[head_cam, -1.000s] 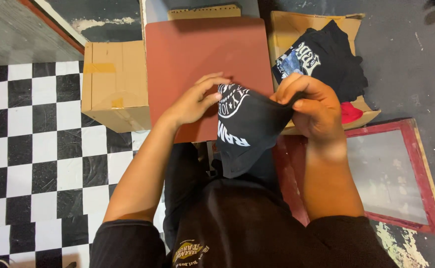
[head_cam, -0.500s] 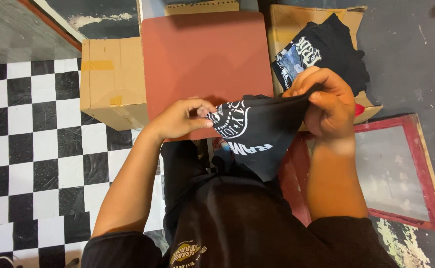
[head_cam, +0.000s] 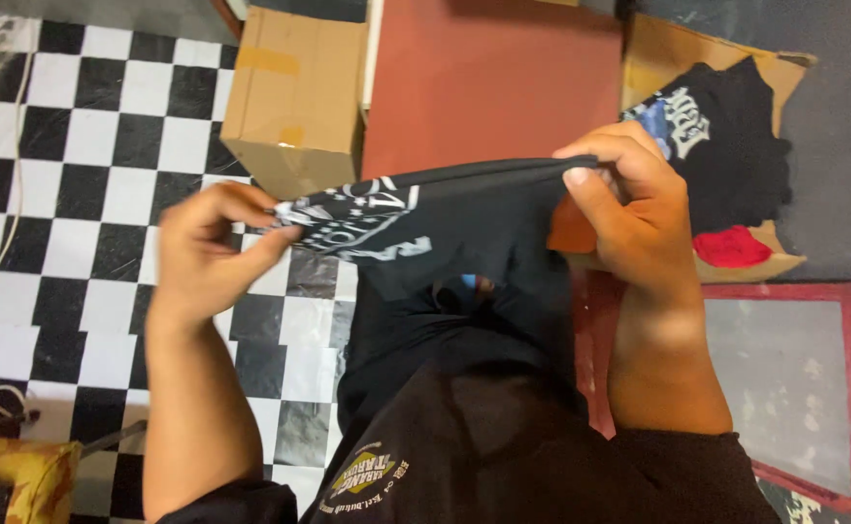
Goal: The person uses a heat press machine to apply designs onto black t-shirts. They place a t-shirt on the press, lower the heated top plate, and then lift it to reveal the design. The person smooths the fabric with their hands and folds the finished t-shirt before moving on to the next one.
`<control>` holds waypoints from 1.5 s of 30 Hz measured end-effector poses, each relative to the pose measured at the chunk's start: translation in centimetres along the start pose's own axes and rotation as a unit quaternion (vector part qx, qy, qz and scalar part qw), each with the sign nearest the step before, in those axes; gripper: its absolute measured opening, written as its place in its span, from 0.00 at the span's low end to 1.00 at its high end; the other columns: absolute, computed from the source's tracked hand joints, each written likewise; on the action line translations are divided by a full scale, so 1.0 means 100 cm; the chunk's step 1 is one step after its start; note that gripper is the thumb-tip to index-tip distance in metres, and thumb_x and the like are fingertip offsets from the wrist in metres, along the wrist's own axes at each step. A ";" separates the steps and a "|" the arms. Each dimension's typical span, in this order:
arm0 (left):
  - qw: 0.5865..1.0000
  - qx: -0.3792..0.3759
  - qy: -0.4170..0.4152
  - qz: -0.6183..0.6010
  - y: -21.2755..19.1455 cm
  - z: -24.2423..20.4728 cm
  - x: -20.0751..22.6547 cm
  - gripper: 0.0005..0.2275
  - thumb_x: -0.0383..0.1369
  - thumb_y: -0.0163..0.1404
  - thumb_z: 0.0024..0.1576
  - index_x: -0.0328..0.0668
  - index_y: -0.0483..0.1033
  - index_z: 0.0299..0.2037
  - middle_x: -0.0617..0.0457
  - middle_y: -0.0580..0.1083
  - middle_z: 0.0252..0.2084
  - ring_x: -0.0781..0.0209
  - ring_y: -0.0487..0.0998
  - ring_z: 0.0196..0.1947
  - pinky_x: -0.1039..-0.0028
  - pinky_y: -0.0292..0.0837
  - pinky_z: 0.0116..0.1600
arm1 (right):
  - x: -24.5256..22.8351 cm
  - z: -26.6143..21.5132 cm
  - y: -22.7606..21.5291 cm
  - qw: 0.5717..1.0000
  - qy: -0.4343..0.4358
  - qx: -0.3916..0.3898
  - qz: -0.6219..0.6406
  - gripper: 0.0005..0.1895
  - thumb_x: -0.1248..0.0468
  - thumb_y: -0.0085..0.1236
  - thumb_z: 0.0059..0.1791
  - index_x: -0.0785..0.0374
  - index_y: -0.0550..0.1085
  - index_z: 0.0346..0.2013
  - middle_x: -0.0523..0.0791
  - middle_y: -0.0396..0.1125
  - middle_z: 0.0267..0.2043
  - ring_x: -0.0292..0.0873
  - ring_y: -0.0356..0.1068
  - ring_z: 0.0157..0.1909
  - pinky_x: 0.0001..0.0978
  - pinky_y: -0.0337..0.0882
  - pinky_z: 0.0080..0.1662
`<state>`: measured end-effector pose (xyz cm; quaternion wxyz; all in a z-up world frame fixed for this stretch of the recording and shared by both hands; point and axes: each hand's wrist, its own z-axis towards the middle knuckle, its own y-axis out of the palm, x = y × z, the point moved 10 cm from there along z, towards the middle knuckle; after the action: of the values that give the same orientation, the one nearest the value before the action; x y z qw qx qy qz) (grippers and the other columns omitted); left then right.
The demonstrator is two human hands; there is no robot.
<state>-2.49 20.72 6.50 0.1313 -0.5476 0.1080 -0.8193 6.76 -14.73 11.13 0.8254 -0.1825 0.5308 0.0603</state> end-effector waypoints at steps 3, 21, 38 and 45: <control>0.995 0.077 -0.001 -0.061 -0.049 -0.015 0.024 0.10 0.18 0.60 0.60 0.35 0.70 0.40 0.49 0.76 0.45 0.68 0.78 0.46 0.79 0.76 0.53 | -0.001 0.015 0.040 0.999 0.006 -0.007 -0.045 0.06 0.71 0.56 0.59 0.69 0.76 0.50 0.41 0.64 0.44 0.30 0.59 0.40 0.18 0.59 0.44; 0.909 0.034 -0.207 0.359 -0.202 -0.040 -0.066 0.09 0.31 0.61 0.61 0.40 0.81 0.49 0.46 0.76 0.40 0.54 0.78 0.39 0.66 0.72 0.43 | 0.148 0.036 0.277 0.906 0.249 -0.312 0.143 0.08 0.66 0.60 0.52 0.63 0.76 0.46 0.40 0.66 0.33 0.30 0.64 0.33 0.24 0.65 0.36; 0.925 0.256 -0.034 0.279 -0.200 0.100 -0.216 0.10 0.16 0.60 0.59 0.37 0.80 0.47 0.47 0.78 0.48 0.57 0.83 0.44 0.72 0.80 0.43 | 0.213 0.193 0.272 0.985 -0.038 -0.070 -0.153 0.10 0.74 0.59 0.50 0.67 0.78 0.45 0.49 0.70 0.47 0.45 0.75 0.42 0.34 0.76 0.45; 0.897 0.206 -0.065 0.385 -0.140 0.046 -0.241 0.15 0.20 0.60 0.57 0.36 0.76 0.53 0.41 0.76 0.54 0.42 0.76 0.54 0.59 0.74 0.55 | 0.206 0.122 0.312 0.944 -0.044 -0.254 -0.207 0.07 0.71 0.57 0.50 0.66 0.77 0.43 0.52 0.71 0.45 0.57 0.72 0.50 0.44 0.72 0.51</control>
<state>9.17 41.79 -8.19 0.5534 -0.4754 0.1305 -0.6714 16.91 16.67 -10.29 0.7682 -0.4893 0.4117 0.0290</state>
